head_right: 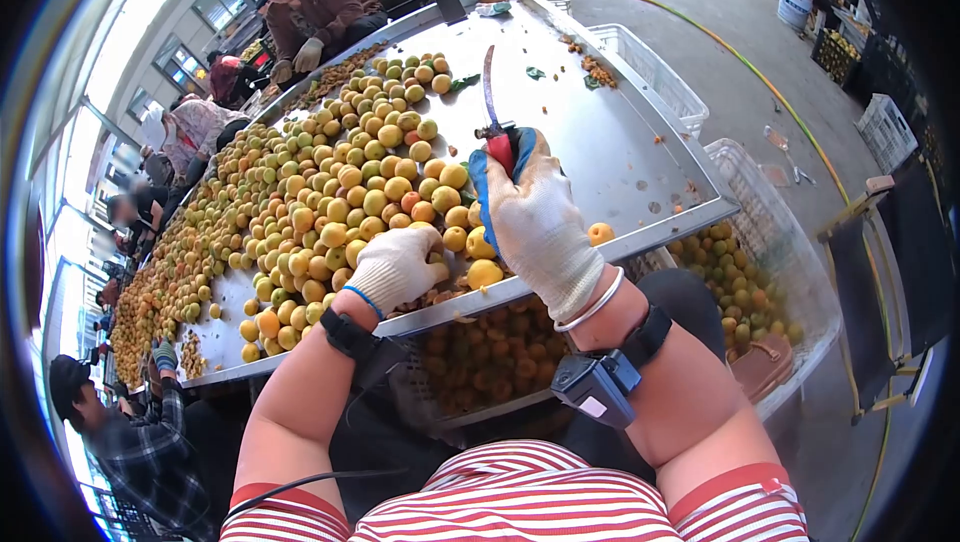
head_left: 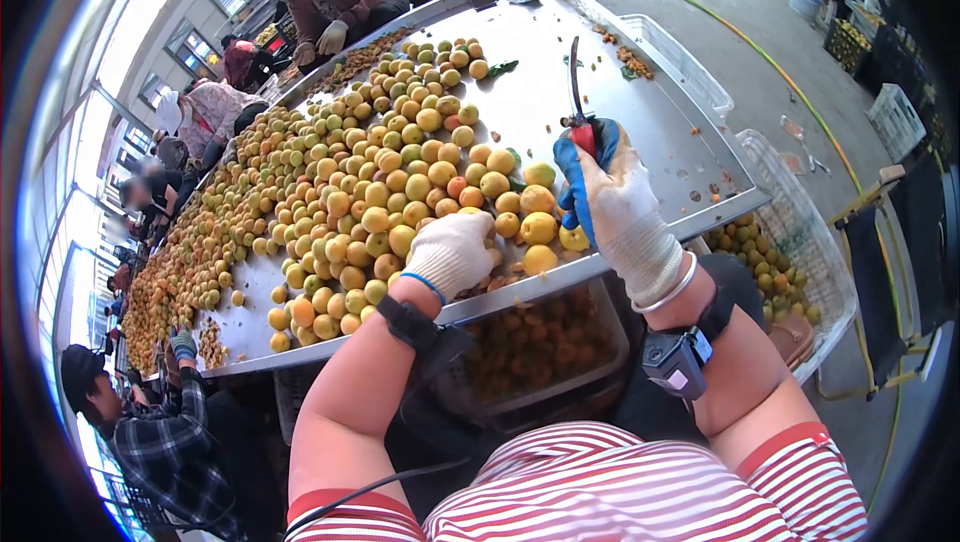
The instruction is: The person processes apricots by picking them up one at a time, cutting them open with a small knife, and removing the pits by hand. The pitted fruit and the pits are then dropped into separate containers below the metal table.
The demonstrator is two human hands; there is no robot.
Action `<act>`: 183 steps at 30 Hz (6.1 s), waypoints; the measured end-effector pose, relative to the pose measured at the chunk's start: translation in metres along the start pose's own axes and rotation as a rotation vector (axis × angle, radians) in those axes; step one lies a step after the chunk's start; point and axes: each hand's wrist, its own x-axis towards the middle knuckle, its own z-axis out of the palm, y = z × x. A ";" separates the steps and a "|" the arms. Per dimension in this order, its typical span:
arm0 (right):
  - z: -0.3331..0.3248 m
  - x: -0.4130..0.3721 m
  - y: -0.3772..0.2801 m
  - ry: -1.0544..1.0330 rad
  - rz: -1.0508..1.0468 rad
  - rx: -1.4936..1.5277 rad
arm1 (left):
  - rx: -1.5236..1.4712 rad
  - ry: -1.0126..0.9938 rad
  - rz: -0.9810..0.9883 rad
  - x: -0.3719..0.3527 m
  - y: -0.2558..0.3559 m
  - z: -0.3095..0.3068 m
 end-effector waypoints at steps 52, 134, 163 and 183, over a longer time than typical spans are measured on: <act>0.000 0.001 -0.002 -0.078 0.023 0.255 | -0.149 0.178 0.127 -0.010 -0.003 -0.018; 0.053 -0.016 0.008 -0.725 -0.079 -0.195 | -1.862 0.309 0.159 -0.051 -0.047 -0.038; 0.069 -0.023 0.042 -0.453 -0.566 -0.606 | -2.003 0.212 0.068 -0.048 -0.042 -0.029; 0.072 -0.026 0.041 -0.494 -0.582 -0.615 | -1.938 0.647 0.159 -0.045 -0.058 -0.028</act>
